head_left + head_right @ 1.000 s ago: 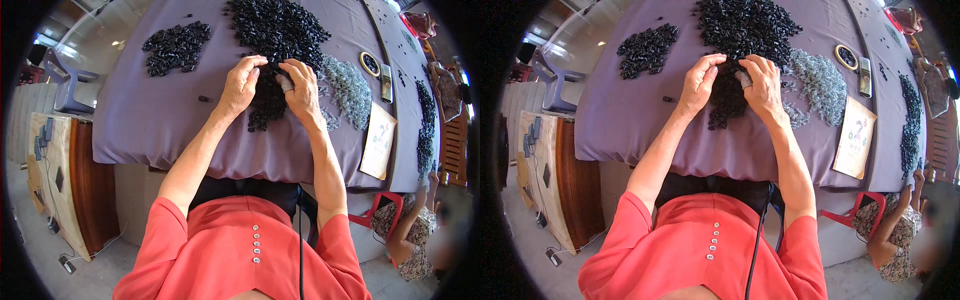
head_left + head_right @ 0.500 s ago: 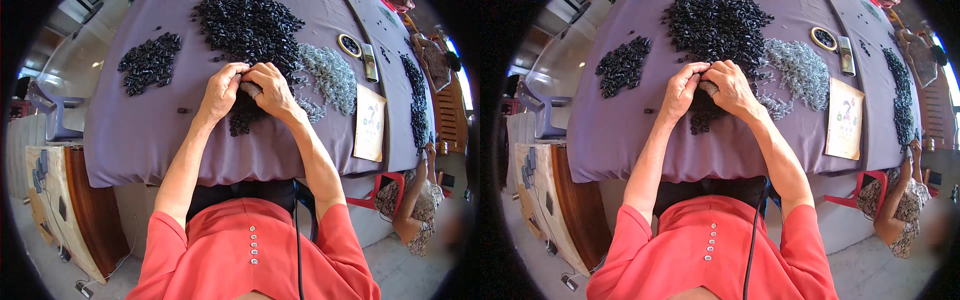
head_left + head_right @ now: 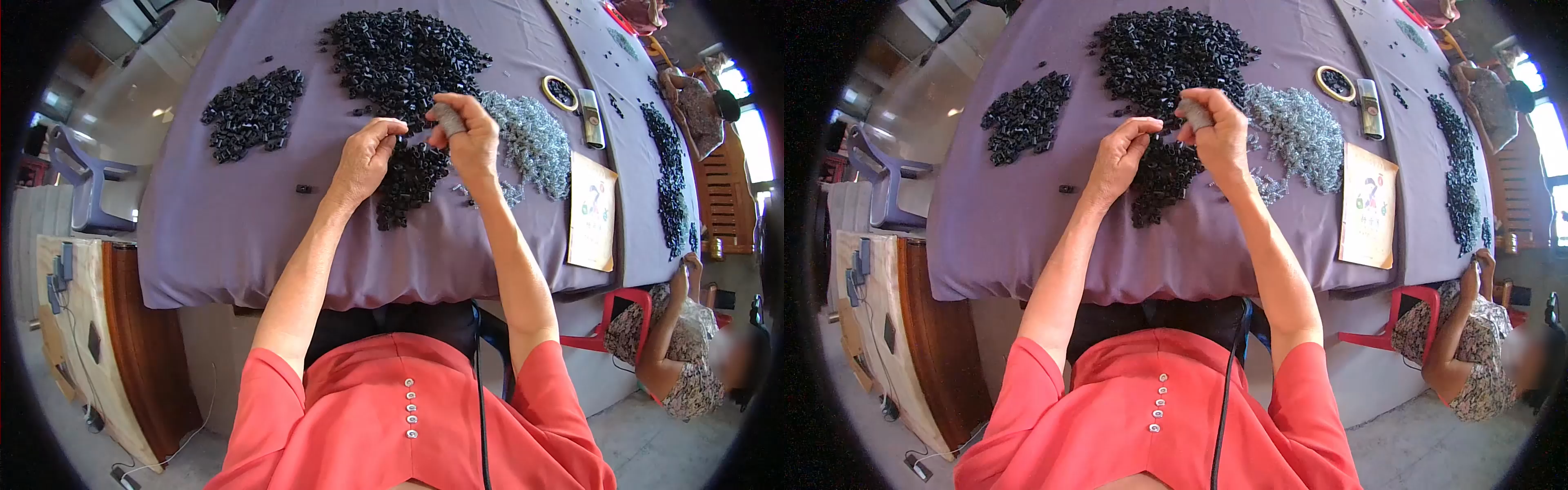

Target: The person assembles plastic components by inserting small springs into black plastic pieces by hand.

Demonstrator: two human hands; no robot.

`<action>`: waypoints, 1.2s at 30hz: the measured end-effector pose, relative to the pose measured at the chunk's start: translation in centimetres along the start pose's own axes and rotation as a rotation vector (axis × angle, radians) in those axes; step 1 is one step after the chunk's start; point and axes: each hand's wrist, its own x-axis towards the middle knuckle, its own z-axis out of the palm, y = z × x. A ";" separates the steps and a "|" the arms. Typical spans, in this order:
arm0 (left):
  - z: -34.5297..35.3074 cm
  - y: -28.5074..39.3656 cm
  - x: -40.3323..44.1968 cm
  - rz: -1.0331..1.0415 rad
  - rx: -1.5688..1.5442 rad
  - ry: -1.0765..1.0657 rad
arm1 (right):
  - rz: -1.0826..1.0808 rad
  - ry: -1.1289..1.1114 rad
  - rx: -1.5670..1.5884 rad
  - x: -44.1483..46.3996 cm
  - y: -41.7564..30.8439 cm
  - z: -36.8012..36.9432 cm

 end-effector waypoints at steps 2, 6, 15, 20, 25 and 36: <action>0.0 -0.1 -0.1 0.005 -0.003 0.009 | 0.035 0.053 0.049 0.4 -0.9 -0.7; -0.1 -0.3 -0.3 0.009 -0.001 0.017 | 0.048 0.092 -0.102 0.9 -1.3 -3.3; 0.3 -0.7 -0.1 0.102 0.014 0.070 | -0.156 0.043 -0.806 -1.4 1.3 -8.3; 0.3 -0.8 -0.2 0.121 0.016 0.074 | -0.287 -0.040 -0.937 -2.6 2.2 -8.2; 0.3 -0.8 -0.1 0.117 0.025 0.076 | -0.250 -0.115 -0.922 -3.6 1.4 -8.3; 0.3 -0.9 -0.2 0.135 0.031 0.092 | -0.249 -0.201 -0.941 -4.1 1.1 -7.0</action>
